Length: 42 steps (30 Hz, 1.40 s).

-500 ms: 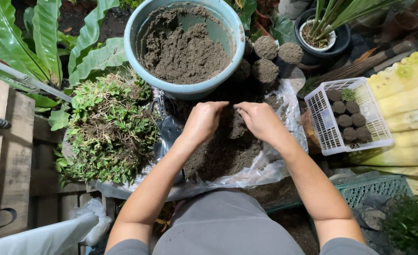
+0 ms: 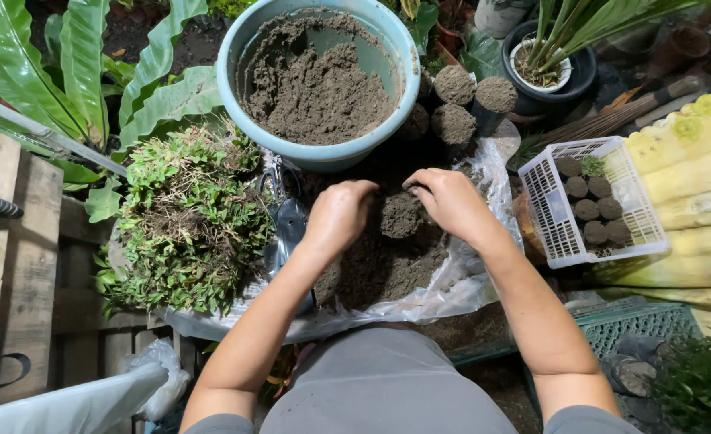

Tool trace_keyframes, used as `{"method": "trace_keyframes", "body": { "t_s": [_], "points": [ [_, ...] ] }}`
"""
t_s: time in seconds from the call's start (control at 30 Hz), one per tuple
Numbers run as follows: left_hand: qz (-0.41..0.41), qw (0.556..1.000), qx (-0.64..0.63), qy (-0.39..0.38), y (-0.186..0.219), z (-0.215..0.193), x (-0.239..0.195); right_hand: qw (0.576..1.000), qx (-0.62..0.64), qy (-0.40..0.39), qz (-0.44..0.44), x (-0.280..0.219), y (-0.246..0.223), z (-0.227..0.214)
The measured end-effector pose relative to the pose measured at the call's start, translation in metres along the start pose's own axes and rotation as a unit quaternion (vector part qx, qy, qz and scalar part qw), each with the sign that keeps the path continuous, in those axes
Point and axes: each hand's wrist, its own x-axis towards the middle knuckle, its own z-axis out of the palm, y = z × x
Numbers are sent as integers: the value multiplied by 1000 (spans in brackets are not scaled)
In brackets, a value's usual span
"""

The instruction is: The person scoops soil from a large blue basin and uses a black plastic mold to form round soil pellets. They press the soil into the mold, remove the formed pellet, and place it on a plastic sheet or into a white crate. The process is repeated multiple times.

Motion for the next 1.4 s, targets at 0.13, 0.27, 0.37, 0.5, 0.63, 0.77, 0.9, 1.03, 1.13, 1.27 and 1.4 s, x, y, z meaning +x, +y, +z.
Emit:
{"method": "trace_keyframes", "body": {
  "t_s": [0.13, 0.27, 0.37, 0.5, 0.63, 0.77, 0.9, 1.03, 1.13, 1.27, 1.4],
  "points": [
    [13, 999, 7, -33, 22, 3, -3, 1000, -6, 3, -5, 2, 1, 7],
    [19, 998, 4, -53, 15, 14, -6, 1000, -8, -16, -21, 0, 7, 5],
    [4, 999, 12, -30, 11, 14, -5, 998, 8, -44, 33, 3, -7, -7],
    [-13, 1000, 19, 10, 18, 6, -5, 997, -13, -70, 41, 3, 5, -2],
    [24, 999, 8, 31, 22, 8, -4, 995, -56, -73, -28, 15, -14, -12],
    [30, 999, 24, 2, 18, 15, -3, 981, -126, -145, 22, 22, -31, -16],
    [21, 999, 25, 6, 11, 14, -6, 973, -163, -166, 6, 18, -2, 7],
    [22, 999, 28, 13, 14, 8, -6, 980, -136, -147, 9, 24, 1, -1],
    [23, 999, 21, 22, 21, 2, -5, 986, -89, -139, 15, 27, -4, -5],
    [-1, 998, -36, 58, 30, -6, -6, 996, -2, -91, -21, 30, -13, 8],
    [-20, 986, -106, 128, 18, -8, -14, 994, 76, -74, -27, 34, -18, 25]
  ]
}}
